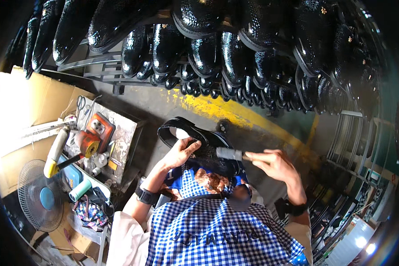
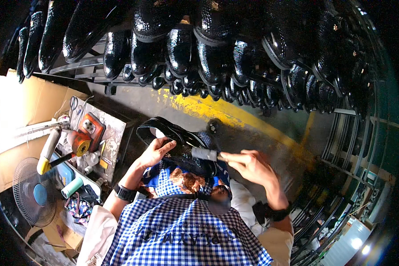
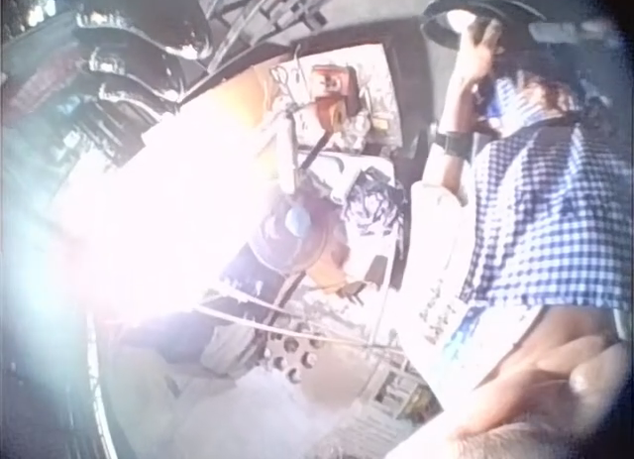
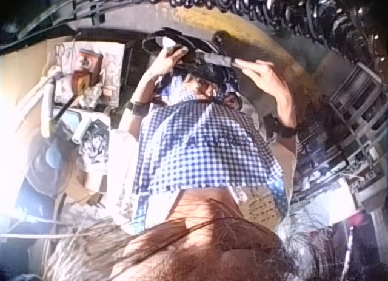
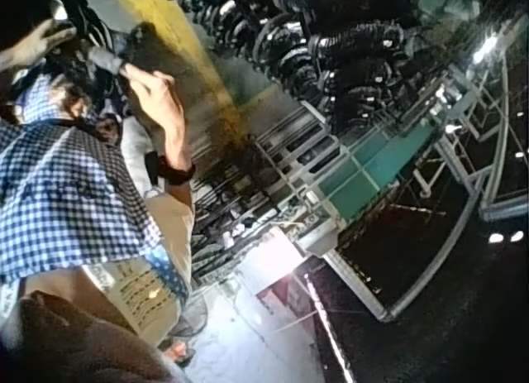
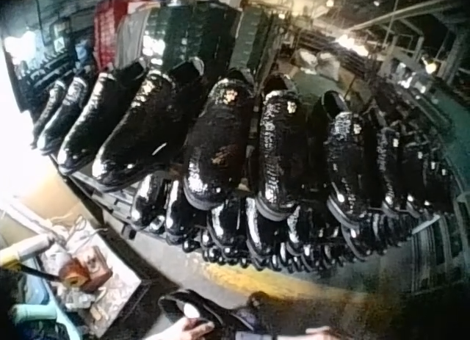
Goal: The recorder is cleaning and inspecting black leather dress shoes in a factory setting.
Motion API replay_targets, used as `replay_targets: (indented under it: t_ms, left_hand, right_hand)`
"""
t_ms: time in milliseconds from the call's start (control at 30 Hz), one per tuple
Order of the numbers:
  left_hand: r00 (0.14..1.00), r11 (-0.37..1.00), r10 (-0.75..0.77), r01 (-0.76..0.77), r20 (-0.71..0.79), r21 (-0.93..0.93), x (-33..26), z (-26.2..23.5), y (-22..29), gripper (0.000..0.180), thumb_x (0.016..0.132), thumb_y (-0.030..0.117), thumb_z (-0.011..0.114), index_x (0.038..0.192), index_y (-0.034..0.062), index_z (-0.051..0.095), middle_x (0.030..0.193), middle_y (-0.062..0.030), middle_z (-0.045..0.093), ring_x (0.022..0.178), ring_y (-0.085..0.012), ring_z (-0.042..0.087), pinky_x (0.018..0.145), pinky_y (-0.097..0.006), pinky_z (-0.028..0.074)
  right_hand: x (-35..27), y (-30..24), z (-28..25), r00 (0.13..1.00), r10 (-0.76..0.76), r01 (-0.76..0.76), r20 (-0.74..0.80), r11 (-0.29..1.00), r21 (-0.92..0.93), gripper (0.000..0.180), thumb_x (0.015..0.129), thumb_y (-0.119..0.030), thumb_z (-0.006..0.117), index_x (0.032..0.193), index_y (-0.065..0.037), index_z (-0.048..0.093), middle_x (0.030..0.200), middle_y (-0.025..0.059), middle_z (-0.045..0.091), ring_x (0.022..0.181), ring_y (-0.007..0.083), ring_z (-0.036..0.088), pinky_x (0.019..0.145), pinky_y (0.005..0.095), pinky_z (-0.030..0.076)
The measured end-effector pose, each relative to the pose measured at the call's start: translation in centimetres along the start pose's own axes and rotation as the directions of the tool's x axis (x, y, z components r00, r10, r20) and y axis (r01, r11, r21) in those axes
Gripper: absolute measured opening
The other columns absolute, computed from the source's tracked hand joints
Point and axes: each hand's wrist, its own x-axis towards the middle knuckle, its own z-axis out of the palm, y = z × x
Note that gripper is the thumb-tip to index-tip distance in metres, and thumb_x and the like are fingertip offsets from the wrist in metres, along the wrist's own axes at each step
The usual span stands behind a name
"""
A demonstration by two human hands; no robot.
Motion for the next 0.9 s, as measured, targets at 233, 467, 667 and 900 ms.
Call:
replay_targets:
  t_ms: [233,467,667,900]
  left_hand:
    - [0.995,0.987,0.080,-0.088,-0.059,-0.136,-0.8,0.6,0.3,0.028,0.089,0.028,0.052,0.087,0.0003,0.057,0.072,0.0044,0.052,0.067,-0.0047,0.045,0.059,-0.022,0.038]
    - [0.998,1.000,-0.002,0.004,0.057,-0.022,0.2,-0.1,-0.2,0.028,0.089,0.025,0.051,0.096,-0.0015,0.057,0.080,0.0016,0.057,0.074,-0.0052,0.049,0.067,-0.021,0.041]
    - [0.999,0.995,-0.019,0.016,-0.034,-0.101,1.8,0.7,-0.4,0.034,0.089,0.029,0.051,0.092,-0.0039,0.058,0.077,0.0004,0.055,0.072,-0.0077,0.046,0.064,-0.024,0.039]
    - [0.988,0.966,-0.152,0.153,0.021,-0.208,3.4,1.9,0.6,0.041,0.084,0.029,0.057,0.110,-0.0027,0.054,0.097,-0.0052,0.059,0.085,-0.0117,0.052,0.076,-0.025,0.042]
  right_hand:
    - [-1.5,1.7,-1.5,0.986,0.099,-0.139,0.133,0.931,0.339,0.029,0.079,-0.010,0.061,0.108,-0.008,0.060,0.104,0.0105,0.061,0.089,0.0145,0.062,0.074,0.0249,0.048]
    - [-1.3,3.2,-0.7,0.974,0.174,-0.214,0.146,0.919,0.330,0.030,0.081,-0.013,0.060,0.111,-0.011,0.059,0.103,0.0087,0.062,0.091,0.0145,0.061,0.077,0.0266,0.047]
    - [-0.4,0.4,-0.1,0.996,0.038,-0.046,0.078,0.994,0.095,0.028,0.079,-0.016,0.060,0.107,-0.018,0.062,0.090,0.0113,0.063,0.062,0.0232,0.057,0.062,0.0314,0.045]
    - [-6.9,2.7,-3.0,0.705,0.648,-0.567,-0.289,0.759,0.319,0.028,0.083,-0.004,0.054,0.111,-0.005,0.058,0.111,0.0100,0.059,0.095,0.0137,0.058,0.081,0.0241,0.046]
